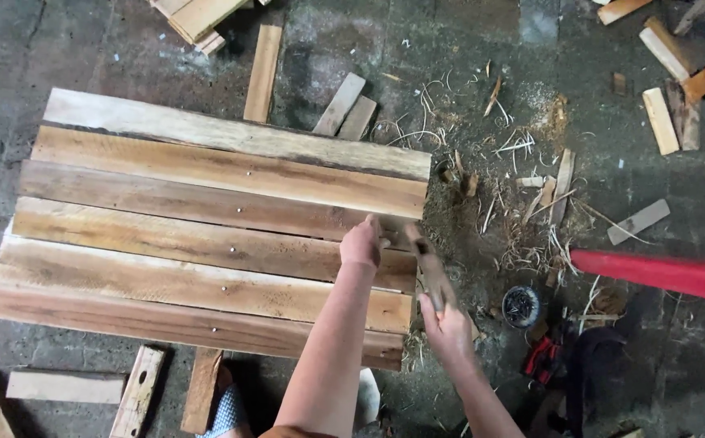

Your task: Joining wooden planks together by hammering nails into them to create a flat wooden surface.

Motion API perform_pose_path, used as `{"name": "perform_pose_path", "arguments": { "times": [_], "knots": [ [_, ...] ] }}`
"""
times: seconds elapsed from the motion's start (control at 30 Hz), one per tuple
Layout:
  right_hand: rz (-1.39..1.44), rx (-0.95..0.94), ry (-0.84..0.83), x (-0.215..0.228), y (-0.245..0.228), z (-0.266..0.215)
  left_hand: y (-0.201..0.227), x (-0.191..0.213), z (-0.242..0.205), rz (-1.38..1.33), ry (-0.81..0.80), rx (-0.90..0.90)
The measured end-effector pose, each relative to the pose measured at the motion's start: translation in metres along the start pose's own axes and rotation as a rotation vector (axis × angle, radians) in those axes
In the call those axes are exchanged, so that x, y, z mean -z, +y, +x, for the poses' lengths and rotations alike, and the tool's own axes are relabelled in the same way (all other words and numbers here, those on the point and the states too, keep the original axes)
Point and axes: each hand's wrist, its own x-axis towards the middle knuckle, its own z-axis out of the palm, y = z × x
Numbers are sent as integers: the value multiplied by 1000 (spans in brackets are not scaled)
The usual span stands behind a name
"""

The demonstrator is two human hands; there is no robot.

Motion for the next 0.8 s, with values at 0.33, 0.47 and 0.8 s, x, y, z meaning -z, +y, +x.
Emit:
{"name": "perform_pose_path", "arguments": {
  "times": [0.33,0.47,0.8],
  "knots": [
    [168,28,-59,49,-57,4,-2,6,-1,-50,10,1],
    [-10,-6,-187,21,-37,29,6,19,-2,-139,-82,54],
    [255,-170,5,37,-22,-10,2,13,2,-89,-75,28]
  ]
}}
